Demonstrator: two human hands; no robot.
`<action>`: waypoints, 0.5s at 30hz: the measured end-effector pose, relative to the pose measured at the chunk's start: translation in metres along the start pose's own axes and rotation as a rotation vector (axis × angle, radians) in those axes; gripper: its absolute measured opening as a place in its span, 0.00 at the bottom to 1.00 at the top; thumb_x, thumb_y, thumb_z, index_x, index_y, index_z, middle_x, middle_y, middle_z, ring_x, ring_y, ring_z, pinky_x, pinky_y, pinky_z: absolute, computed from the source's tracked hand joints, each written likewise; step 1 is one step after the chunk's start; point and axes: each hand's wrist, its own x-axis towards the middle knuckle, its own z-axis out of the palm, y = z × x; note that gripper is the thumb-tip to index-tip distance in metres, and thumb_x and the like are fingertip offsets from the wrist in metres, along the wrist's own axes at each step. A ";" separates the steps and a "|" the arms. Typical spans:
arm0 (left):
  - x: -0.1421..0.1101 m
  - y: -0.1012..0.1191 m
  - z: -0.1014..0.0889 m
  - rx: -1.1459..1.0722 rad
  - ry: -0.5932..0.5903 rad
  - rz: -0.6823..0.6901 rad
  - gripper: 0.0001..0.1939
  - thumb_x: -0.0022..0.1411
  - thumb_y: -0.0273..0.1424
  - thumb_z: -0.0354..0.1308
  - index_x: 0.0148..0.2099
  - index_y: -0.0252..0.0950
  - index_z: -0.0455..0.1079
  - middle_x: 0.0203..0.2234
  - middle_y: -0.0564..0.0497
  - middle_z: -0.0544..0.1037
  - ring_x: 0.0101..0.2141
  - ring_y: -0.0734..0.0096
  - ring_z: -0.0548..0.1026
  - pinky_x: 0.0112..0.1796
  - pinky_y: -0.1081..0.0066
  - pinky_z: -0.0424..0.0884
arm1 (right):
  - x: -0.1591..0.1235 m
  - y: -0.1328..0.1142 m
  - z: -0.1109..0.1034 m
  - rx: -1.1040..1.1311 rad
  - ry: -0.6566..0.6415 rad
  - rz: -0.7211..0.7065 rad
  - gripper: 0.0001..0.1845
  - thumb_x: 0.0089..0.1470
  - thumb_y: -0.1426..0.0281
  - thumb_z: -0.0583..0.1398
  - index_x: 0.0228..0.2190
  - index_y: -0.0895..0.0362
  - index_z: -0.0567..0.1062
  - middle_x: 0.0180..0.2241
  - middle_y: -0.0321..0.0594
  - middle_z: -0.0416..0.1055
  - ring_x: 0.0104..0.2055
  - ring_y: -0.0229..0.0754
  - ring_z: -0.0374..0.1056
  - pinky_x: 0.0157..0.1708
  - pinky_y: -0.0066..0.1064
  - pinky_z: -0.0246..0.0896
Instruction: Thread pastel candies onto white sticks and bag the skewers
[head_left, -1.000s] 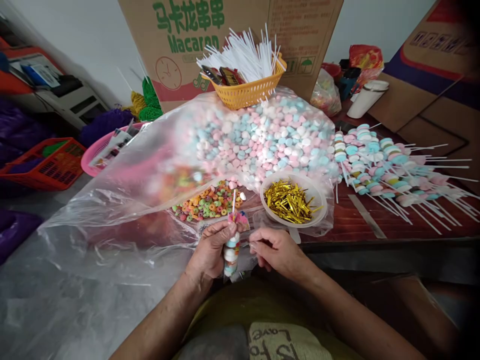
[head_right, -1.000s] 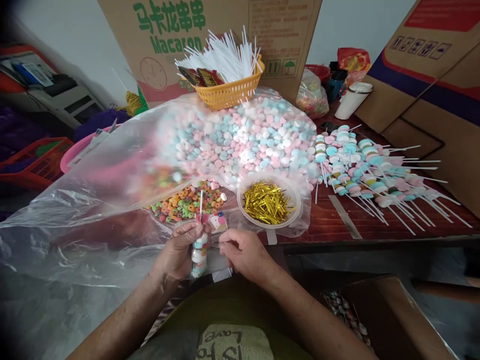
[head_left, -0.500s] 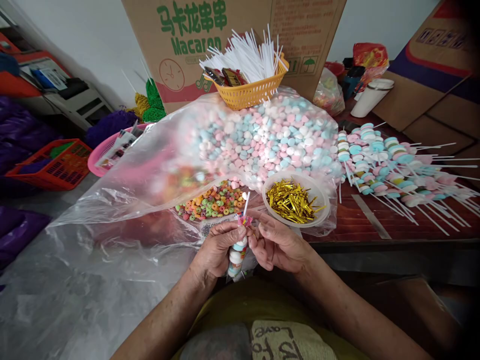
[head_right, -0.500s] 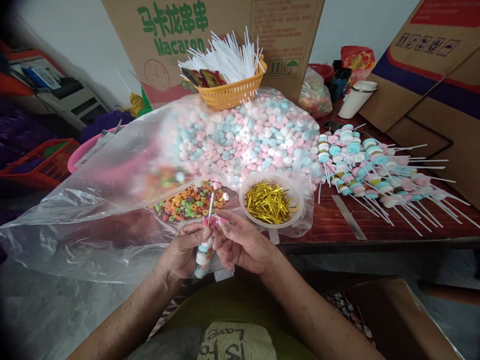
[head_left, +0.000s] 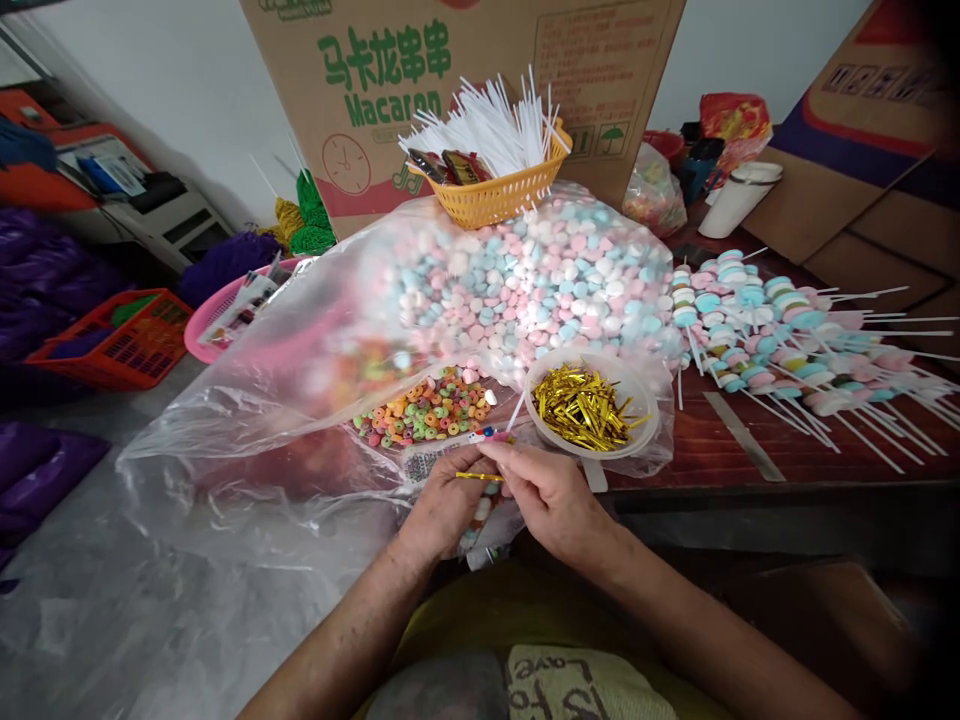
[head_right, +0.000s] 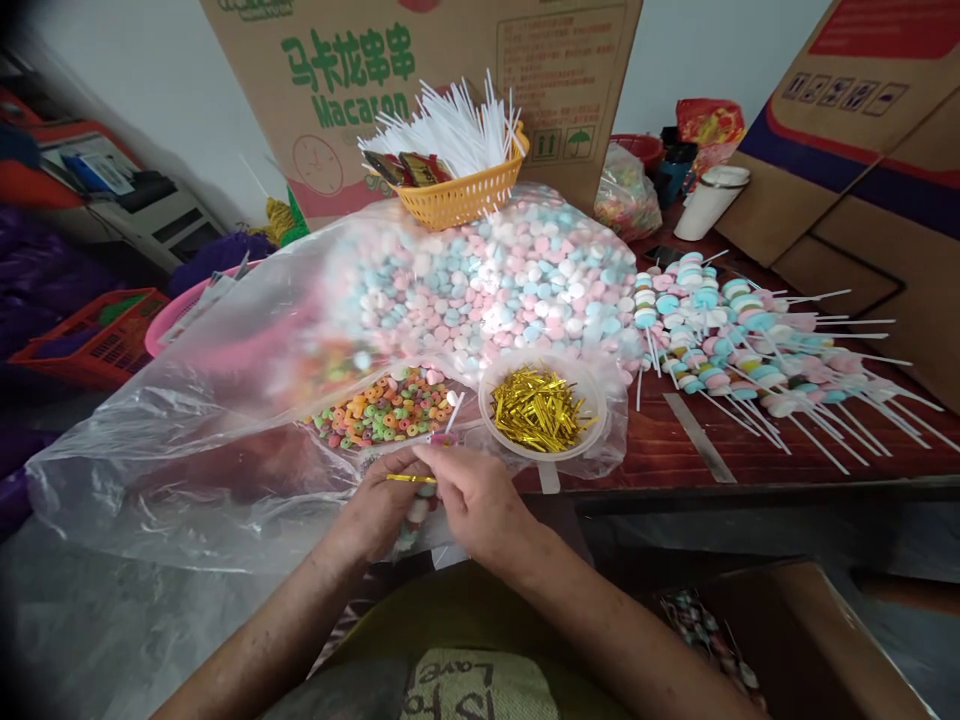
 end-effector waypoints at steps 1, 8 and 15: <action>-0.002 0.000 0.001 0.016 -0.022 0.001 0.13 0.55 0.40 0.57 0.30 0.33 0.69 0.14 0.58 0.65 0.12 0.84 0.56 0.13 0.80 0.52 | 0.001 0.003 0.006 -0.046 0.071 0.000 0.20 0.58 0.74 0.49 0.49 0.57 0.71 0.35 0.44 0.76 0.35 0.40 0.71 0.37 0.33 0.68; -0.009 -0.004 0.001 0.072 0.016 0.096 0.19 0.56 0.46 0.57 0.25 0.34 0.67 0.11 0.58 0.63 0.14 0.81 0.58 0.17 0.78 0.55 | -0.008 0.014 0.028 -0.274 0.200 -0.050 0.23 0.58 0.76 0.48 0.55 0.60 0.61 0.43 0.52 0.73 0.46 0.48 0.70 0.46 0.42 0.66; -0.006 -0.010 -0.003 0.099 0.053 0.278 0.20 0.55 0.41 0.60 0.18 0.33 0.67 0.14 0.55 0.65 0.19 0.79 0.61 0.23 0.76 0.58 | -0.013 0.004 0.020 0.192 0.255 0.312 0.12 0.56 0.71 0.55 0.43 0.55 0.64 0.33 0.40 0.73 0.34 0.39 0.71 0.34 0.30 0.67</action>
